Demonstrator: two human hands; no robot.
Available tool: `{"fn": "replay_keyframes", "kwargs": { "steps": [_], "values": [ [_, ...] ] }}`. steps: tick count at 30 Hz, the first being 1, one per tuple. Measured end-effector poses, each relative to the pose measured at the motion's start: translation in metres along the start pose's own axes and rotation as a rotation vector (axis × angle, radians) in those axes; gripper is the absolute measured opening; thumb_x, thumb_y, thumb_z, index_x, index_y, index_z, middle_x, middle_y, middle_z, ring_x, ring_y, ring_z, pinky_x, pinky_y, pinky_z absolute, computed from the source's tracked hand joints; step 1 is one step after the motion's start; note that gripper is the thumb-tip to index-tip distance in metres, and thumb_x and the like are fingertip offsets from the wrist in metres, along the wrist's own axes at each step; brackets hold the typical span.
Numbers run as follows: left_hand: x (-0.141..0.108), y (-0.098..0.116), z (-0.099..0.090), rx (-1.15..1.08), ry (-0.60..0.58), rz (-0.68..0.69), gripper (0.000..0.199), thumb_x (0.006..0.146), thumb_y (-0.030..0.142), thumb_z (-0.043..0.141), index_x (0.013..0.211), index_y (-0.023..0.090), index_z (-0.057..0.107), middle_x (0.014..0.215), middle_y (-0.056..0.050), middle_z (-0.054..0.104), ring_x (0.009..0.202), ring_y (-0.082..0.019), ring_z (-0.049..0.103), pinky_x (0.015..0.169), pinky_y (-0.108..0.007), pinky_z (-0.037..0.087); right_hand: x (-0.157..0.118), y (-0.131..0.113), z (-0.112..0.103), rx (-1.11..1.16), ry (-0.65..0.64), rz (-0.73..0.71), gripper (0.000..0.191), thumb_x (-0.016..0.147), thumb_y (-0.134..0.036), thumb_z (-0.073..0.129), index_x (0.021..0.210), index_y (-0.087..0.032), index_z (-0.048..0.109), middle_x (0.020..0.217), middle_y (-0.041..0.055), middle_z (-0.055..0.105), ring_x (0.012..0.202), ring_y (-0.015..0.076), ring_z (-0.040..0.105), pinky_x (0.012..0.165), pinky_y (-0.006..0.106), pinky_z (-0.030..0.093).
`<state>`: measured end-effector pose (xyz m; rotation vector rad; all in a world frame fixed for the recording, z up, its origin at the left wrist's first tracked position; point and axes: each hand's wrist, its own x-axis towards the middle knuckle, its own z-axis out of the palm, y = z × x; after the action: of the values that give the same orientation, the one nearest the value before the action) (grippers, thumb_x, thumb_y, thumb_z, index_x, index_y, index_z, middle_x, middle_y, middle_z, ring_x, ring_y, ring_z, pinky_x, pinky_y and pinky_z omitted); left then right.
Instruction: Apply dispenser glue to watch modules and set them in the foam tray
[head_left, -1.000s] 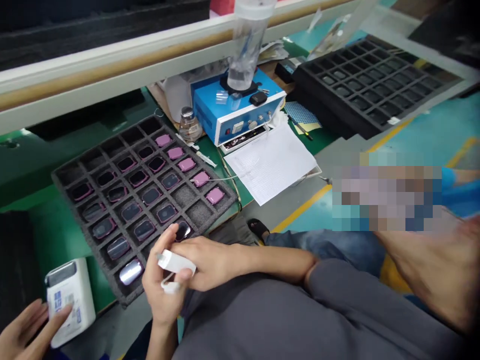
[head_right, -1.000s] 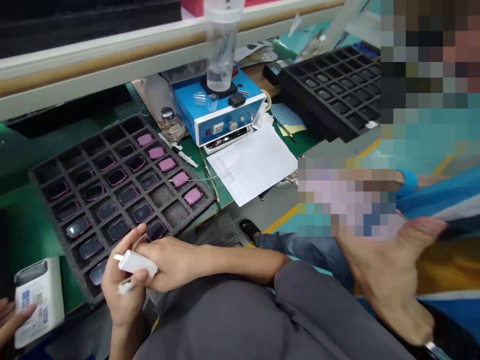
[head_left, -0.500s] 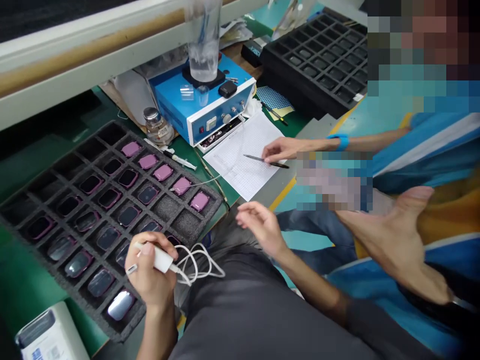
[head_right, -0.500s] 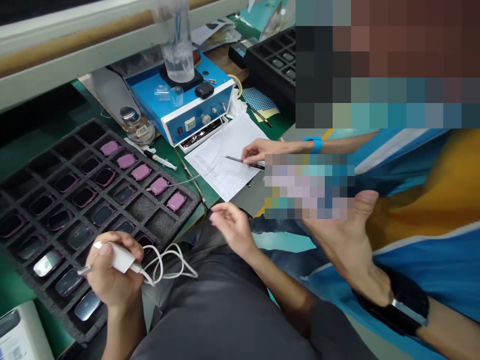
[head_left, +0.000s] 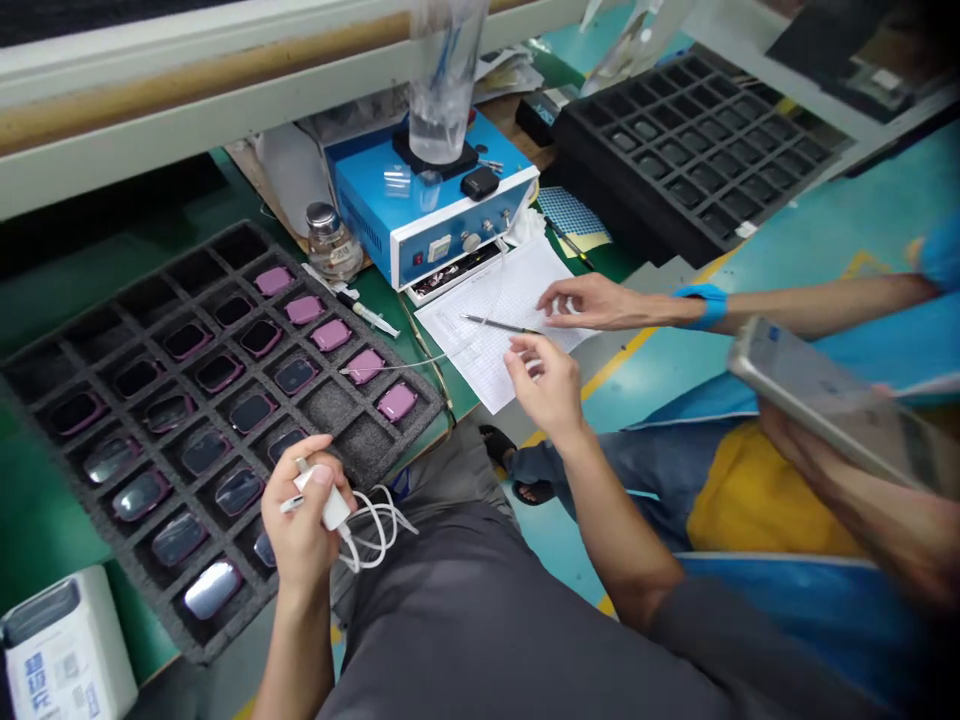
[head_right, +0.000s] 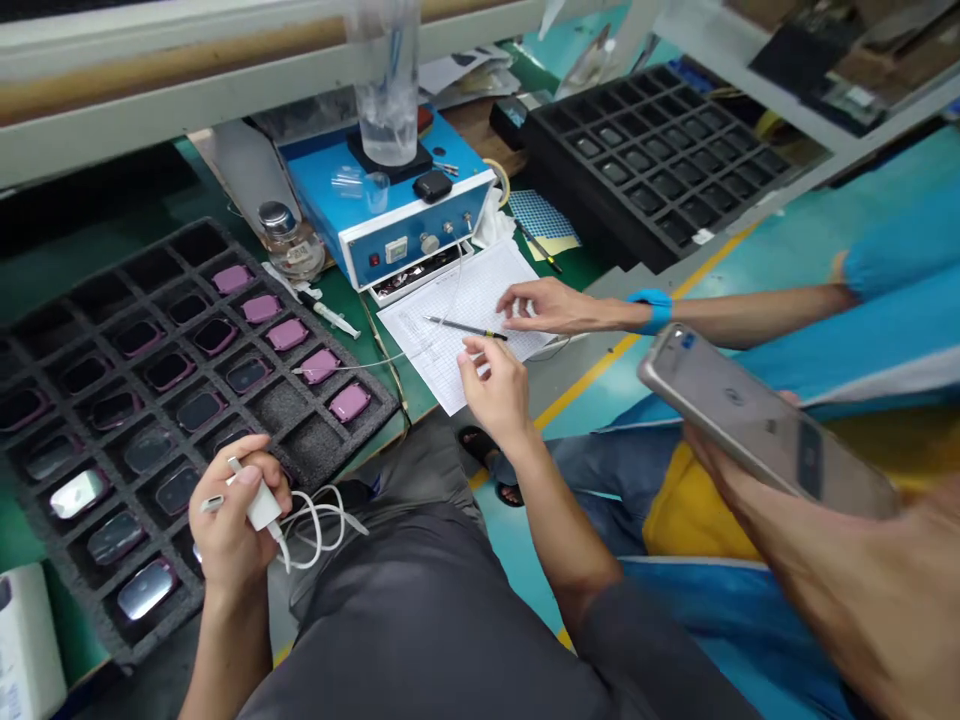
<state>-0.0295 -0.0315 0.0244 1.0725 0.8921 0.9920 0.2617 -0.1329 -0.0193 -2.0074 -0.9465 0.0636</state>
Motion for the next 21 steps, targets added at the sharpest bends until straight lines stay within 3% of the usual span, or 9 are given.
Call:
{"fn": "replay_keyframes", "kwargs": {
  "steps": [3,6,15,18,21],
  "values": [
    [-0.001,-0.001,0.002,0.01,0.024,0.03,0.037,0.075,0.036,0.081,0.103,0.015,0.069,0.062,0.004,0.061,0.038,-0.01,0.053,0.034,-0.019,0.04,0.04,0.014,0.009,-0.178,-0.022,-0.136,0.025,0.092,-0.028,0.058,0.11,-0.017,0.071,0.108,0.0127,0.072,0.098,0.0277,0.063,0.089,0.043,0.051],
    [-0.002,-0.001,0.004,0.024,0.036,0.045,0.037,0.076,0.035,0.081,0.103,0.015,0.068,0.062,0.004,0.061,0.038,-0.01,0.053,0.034,-0.019,0.041,0.066,0.024,0.016,-0.278,-0.108,-0.15,0.026,0.092,-0.027,0.059,0.111,-0.016,0.072,0.112,0.0146,0.072,0.108,0.0329,0.058,0.099,0.049,0.045],
    [0.0,-0.001,0.004,0.064,0.017,0.065,0.033,0.078,0.035,0.078,0.103,0.015,0.069,0.062,0.004,0.061,0.037,-0.01,0.053,0.034,-0.018,0.039,0.079,0.028,0.023,-0.331,-0.336,-0.118,0.014,0.091,-0.026,0.059,0.094,-0.018,0.071,0.096,0.0119,0.072,0.098,0.0309,0.059,0.09,0.043,0.045],
    [-0.002,0.001,0.004,0.089,0.009,0.091,0.03,0.08,0.034,0.077,0.102,0.015,0.069,0.061,0.005,0.058,0.038,-0.01,0.053,0.035,-0.018,0.039,0.079,0.028,0.012,-0.353,-0.341,-0.107,0.013,0.091,-0.024,0.057,0.093,-0.019,0.069,0.096,0.0123,0.072,0.096,0.031,0.061,0.083,0.042,0.045],
    [-0.014,0.007,0.012,0.187,-0.059,0.117,0.025,0.086,0.03,0.072,0.108,0.018,0.067,0.066,0.005,0.058,0.042,-0.009,0.056,0.038,-0.018,0.04,0.074,0.035,-0.01,-0.244,-0.293,-0.013,0.017,0.089,-0.025,0.059,0.104,-0.019,0.066,0.086,0.0079,0.071,0.081,0.0258,0.062,0.073,0.038,0.045]
  ]
}}
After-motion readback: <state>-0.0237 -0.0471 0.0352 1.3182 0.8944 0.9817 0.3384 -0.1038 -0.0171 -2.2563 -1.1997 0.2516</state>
